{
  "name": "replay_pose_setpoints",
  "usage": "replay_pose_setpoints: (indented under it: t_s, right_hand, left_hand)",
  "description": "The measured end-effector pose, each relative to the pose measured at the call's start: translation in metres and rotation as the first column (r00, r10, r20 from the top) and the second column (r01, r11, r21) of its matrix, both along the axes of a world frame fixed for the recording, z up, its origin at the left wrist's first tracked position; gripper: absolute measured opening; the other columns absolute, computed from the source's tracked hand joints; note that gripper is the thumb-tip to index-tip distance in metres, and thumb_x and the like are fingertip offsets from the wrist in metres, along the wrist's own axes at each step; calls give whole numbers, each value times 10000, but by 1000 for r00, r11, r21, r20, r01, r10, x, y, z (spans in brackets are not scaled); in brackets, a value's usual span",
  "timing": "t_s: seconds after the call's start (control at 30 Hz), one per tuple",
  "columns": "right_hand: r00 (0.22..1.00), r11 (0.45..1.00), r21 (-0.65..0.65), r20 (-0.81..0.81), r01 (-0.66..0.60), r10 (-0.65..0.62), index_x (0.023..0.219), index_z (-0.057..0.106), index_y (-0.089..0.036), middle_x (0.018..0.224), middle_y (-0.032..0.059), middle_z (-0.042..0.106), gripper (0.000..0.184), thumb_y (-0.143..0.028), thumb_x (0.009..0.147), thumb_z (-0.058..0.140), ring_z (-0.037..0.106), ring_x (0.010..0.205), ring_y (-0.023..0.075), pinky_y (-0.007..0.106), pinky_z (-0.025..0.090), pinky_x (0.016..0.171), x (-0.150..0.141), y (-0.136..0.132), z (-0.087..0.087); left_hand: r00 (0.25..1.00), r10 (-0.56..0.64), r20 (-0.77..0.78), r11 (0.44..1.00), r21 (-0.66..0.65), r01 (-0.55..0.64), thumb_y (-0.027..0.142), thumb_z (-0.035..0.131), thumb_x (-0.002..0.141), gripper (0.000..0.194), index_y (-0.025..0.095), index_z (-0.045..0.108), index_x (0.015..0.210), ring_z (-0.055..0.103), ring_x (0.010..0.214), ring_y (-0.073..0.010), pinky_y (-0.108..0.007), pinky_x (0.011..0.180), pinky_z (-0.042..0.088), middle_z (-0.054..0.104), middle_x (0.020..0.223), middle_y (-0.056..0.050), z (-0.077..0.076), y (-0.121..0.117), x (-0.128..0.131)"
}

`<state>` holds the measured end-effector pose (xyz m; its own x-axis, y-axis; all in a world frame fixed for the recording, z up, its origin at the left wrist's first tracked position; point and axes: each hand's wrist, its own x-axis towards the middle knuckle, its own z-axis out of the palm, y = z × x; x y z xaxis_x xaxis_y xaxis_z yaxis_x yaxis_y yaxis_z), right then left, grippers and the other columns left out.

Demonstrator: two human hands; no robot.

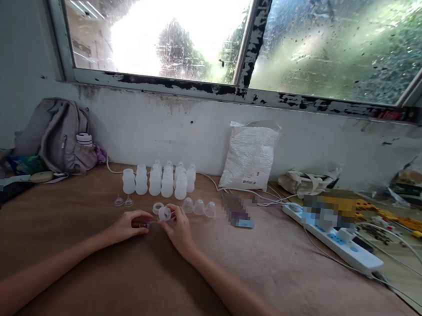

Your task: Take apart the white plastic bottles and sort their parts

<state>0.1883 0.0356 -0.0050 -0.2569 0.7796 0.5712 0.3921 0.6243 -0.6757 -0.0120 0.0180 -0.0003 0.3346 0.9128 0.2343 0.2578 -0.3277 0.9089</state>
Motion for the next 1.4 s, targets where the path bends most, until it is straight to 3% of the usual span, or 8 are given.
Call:
replay_pose_setpoints:
  t_s: [0.1,0.2,0.3,0.37,0.83,0.97,1.17,1.4]
  right_hand:
    - [985,985,165,154,53,-78,1100,482,-192,1000,83,533,385,-292,740,571,494,900,194,323,392,806,-15,9,2]
    - [926,958,287,363,-8,-101,1149,466,-199,1057,89,528,397,-272,765,534,451,1002,215,352,312,887,-39,19,3]
    - [857,952,308,491,-5,-154,1129,488,-199,1057,88,534,383,-256,753,531,437,1019,228,380,258,912,-63,28,2]
    - [825,956,290,533,33,-190,1111,501,-197,1044,87,541,368,-269,751,525,437,1013,233,395,241,910,-73,32,0]
    - [771,958,249,579,143,-266,1041,516,-185,1023,100,549,285,-286,779,464,424,998,245,404,221,883,-73,33,-4]
    - [768,954,256,576,156,-280,1052,507,-183,1034,104,542,304,-299,774,462,413,1005,253,409,216,888,-73,32,-2]
    - [768,953,257,573,162,-286,1070,494,-190,1026,97,543,326,-301,764,473,413,1001,254,414,218,891,-71,31,-2]
    - [760,957,244,589,160,-277,1056,497,-196,1010,92,546,299,-281,770,469,423,990,240,398,246,875,-70,32,-3]
  left_hand:
    - [973,230,-34,967,117,-225,335,627,653,241,175,626,834,608,806,-189,-330,785,484,644,863,-57,1,3,-29]
    - [895,444,37,858,272,-436,365,592,686,252,185,619,861,597,851,-193,-331,813,462,641,896,-48,3,15,-61]
    - [812,580,67,714,438,-546,389,587,688,270,178,633,849,567,908,-205,-329,811,448,614,952,-65,4,27,-86]
    - [782,621,55,673,475,-567,399,577,697,283,177,630,863,566,893,-202,-328,794,449,615,936,-66,3,32,-95]
    - [766,642,-37,655,546,-523,345,520,759,286,178,538,991,565,934,-204,-351,849,415,616,970,-77,-9,38,-97]
    - [781,604,-158,671,630,-391,335,526,761,262,200,541,985,553,949,-204,-380,918,353,632,961,-61,-6,41,-81]
    - [766,479,-428,741,665,-91,269,499,784,289,218,497,1068,497,1067,-216,-468,1038,51,658,945,-45,-2,46,-57]
    - [719,478,-505,769,636,-64,288,502,782,348,211,450,1117,501,1057,-225,-498,1021,29,654,961,-61,-1,47,-56]
